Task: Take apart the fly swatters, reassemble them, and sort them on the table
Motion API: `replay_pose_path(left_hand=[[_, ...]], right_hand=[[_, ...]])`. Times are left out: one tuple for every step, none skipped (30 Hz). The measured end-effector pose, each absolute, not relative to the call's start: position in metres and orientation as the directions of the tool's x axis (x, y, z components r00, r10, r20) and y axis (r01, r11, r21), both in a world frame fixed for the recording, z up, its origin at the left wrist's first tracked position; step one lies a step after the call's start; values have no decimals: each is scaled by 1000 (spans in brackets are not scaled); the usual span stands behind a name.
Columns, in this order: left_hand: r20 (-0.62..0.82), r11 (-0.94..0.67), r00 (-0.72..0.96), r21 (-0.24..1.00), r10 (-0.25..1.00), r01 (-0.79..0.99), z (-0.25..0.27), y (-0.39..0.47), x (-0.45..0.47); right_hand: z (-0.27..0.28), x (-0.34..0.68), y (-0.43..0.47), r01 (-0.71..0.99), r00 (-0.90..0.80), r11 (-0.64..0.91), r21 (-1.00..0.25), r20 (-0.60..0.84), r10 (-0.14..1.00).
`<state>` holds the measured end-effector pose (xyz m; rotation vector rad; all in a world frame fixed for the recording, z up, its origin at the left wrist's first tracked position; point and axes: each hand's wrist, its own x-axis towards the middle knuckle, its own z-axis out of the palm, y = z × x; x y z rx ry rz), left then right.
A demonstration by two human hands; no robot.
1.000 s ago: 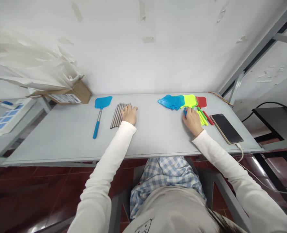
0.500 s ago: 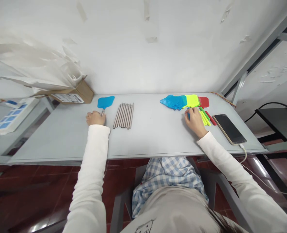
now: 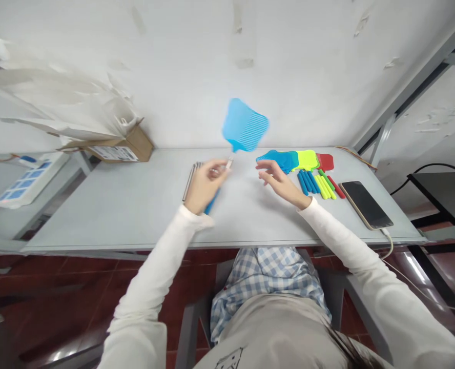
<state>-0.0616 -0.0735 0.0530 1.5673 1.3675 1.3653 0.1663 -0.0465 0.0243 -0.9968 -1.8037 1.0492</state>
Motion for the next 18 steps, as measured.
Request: replay_pose_path(left_hand=[[288,-278,-9,932,958,231,51,-79,-42],[284,-288,48,941,957,177,47,-83,-23],[259,-270,101,955,961,120,42,-86,-7],[220,-229,142,972,965,49,37,-88,8],[172,-170,176,985,969,-27,32,-88,22],[121,-101,204,989,972,-104,28,-88,34],[67,-27,231,984,971,-174,24,-86,44],[11,52,260,970,966,-237,22,-83,52],[-41,129,292,948,956,-291,21,-80,59],[-85,198,325,921,942,-334,21,-76,64],[-120,254,352,895,928,-366,22,-71,69],[-147,297,373,873,916,-386,24,-67,73],[-166,326,387,859,907,-395,26,-62,76],[-176,339,391,852,903,-400,28,-58,79],[-175,340,392,848,903,-406,30,-55,83],[-167,335,392,847,905,-413,31,-51,86],[-156,323,385,848,910,-419,32,-49,88],[-142,305,373,853,917,-424,32,-46,90]], right_hand=[[29,160,-43,144,-358,291,-946,225,906],[32,155,-40,70,-349,241,-968,203,915],[34,152,-36,11,-333,197,-980,182,925],[35,151,-33,-39,-310,160,-986,164,936],[35,152,-30,-80,-282,131,-988,149,948],[34,154,-27,-112,-254,107,-988,133,958],[32,157,-25,-133,-234,87,-987,116,965],[30,161,-24,-145,-228,69,-987,101,968],[28,165,-22,-146,-237,52,-988,86,968],[27,170,-21,-133,-264,32,-991,67,962],[27,175,-20,-110,-301,9,-994,42,953],[27,179,-19,-83,-340,-17,-996,12,940],[29,184,-17,-56,-378,-49,-997,-24,925],[31,188,-15,-32,-412,-81,-996,-61,909],[34,191,-13,-17,-440,-110,-994,-91,893],[37,194,-11,-19,-459,-129,-991,-106,882],[39,195,-8,-37,-465,-138,-990,-105,879],[40,195,-6,-67,-453,-133,-989,-89,887]])
